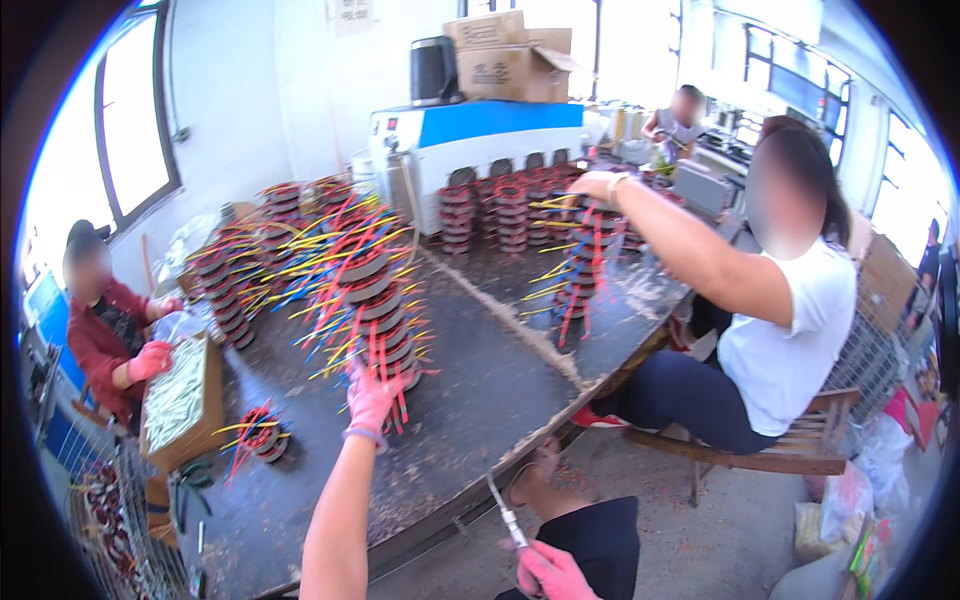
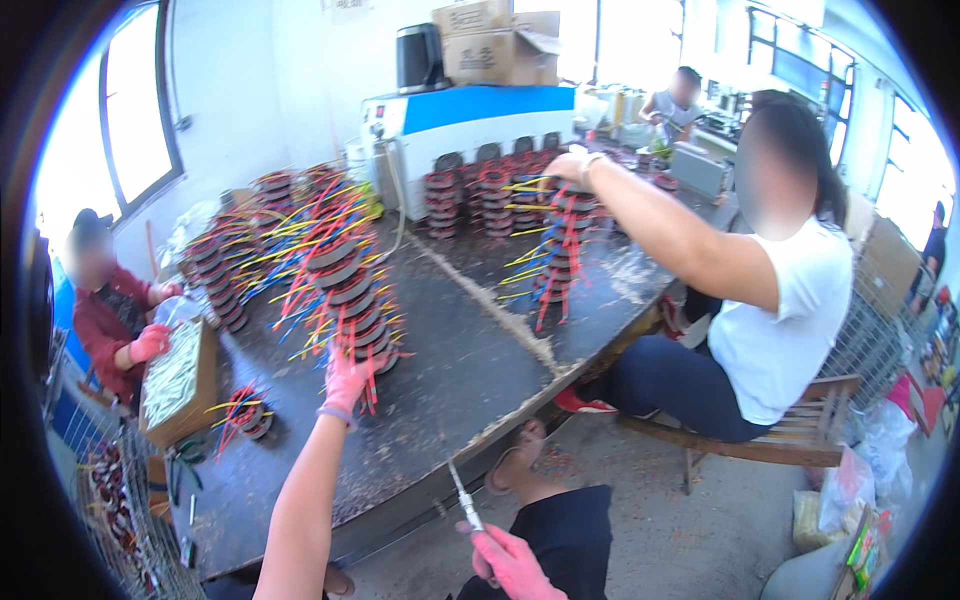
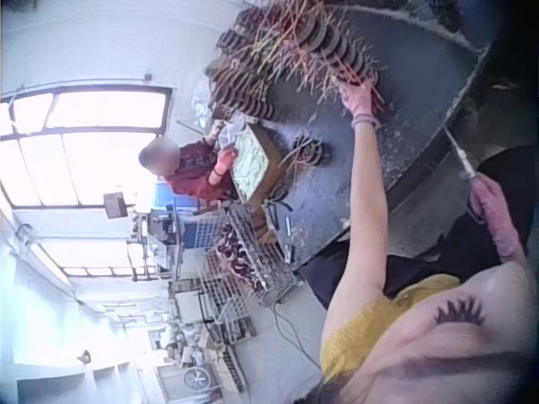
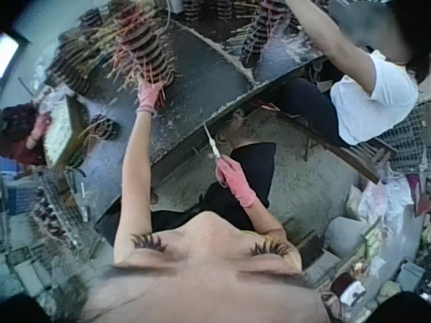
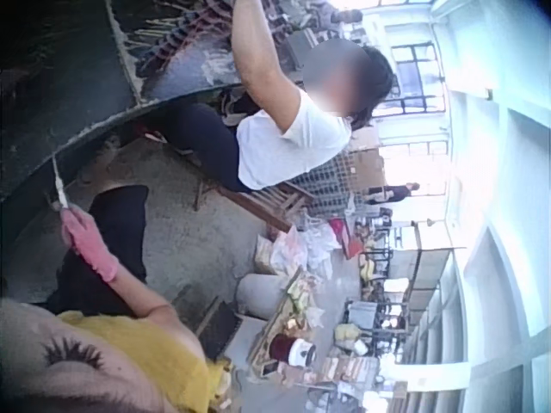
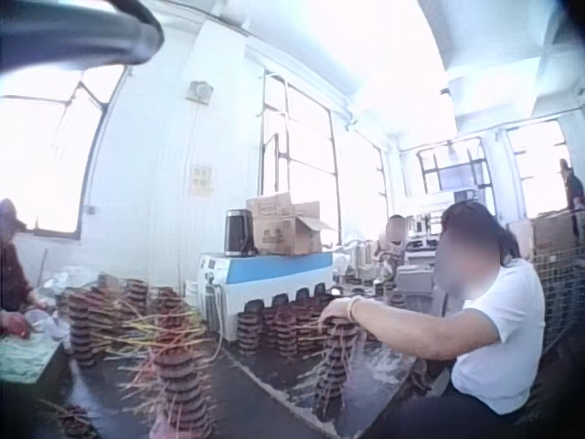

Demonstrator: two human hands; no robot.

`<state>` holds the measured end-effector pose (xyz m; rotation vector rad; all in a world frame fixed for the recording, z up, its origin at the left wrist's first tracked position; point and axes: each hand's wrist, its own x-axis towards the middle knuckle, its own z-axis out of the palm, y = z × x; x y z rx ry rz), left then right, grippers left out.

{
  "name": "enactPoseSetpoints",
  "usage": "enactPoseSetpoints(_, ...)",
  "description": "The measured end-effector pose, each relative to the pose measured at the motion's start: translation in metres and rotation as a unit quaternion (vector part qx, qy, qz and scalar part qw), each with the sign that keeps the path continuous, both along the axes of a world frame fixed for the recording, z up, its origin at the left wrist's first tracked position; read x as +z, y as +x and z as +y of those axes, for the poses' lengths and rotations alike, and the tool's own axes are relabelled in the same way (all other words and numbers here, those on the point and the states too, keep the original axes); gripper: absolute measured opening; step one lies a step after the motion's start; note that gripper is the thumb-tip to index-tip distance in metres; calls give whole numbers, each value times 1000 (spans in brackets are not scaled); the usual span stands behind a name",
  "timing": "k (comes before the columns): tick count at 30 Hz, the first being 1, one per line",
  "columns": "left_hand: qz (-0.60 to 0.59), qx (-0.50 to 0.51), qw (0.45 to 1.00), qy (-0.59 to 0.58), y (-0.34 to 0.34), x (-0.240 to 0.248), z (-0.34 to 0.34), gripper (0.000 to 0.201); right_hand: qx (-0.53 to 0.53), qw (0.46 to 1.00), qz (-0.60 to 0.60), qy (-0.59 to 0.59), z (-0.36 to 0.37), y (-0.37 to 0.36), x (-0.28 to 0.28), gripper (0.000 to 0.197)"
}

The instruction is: The person uses a handheld torch to heat wires on circular motor components at a workbench. They handle the components one at a time and move them between stacks on the table.

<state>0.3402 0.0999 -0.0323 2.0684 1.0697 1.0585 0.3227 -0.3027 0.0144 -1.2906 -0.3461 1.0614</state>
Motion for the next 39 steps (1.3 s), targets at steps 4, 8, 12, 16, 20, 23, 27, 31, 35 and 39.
enactPoseSetpoints(4, -128, -41, 991, 14, 19, -9, -8, 99, -16, 1000, 7, 5, -5, 5, 0, 28)
enactPoseSetpoints(8, -133, -33, 989, 53, 24, -6, -14, 90, -25, 1000, 15, 9, -7, 7, 0, 26)
enactPoseSetpoints(12, -76, 9, 989, 124, 25, -8, -8, 94, -22, 999, 23, 27, -5, 7, -10, 25)
enactPoseSetpoints(16, -58, 14, 993, 100, 26, -14, -5, 103, -24, 999, 22, 33, -4, 6, -14, 26)
enactPoseSetpoints(20, -65, -12, 993, 93, 26, -18, -5, 103, -14, 1000, 10, 15, -3, 7, -13, 26)
enactPoseSetpoints(23, -95, -32, 991, 85, 27, -10, -11, 98, -5, 1000, 4, 12, -4, 8, -20, 27)
enactPoseSetpoints(27, -101, -49, 989, 102, 24, -10, -7, 96, -4, 1000, 8, 20, -5, 8, -17, 27)
enactPoseSetpoints(31, -40, -29, 993, 107, 24, -7, -7, 97, -16, 999, 10, 31, -7, 8, -17, 26)
enactPoseSetpoints(35, -42, -20, 993, 109, 25, -8, -7, 98, -23, 999, 11, 34, -8, 8, -15, 26)
enactPoseSetpoints(39, -29, -9, 995, 100, 20, -7, -5, 100, -25, 999, 13, 42, -8, 7, -18, 26)
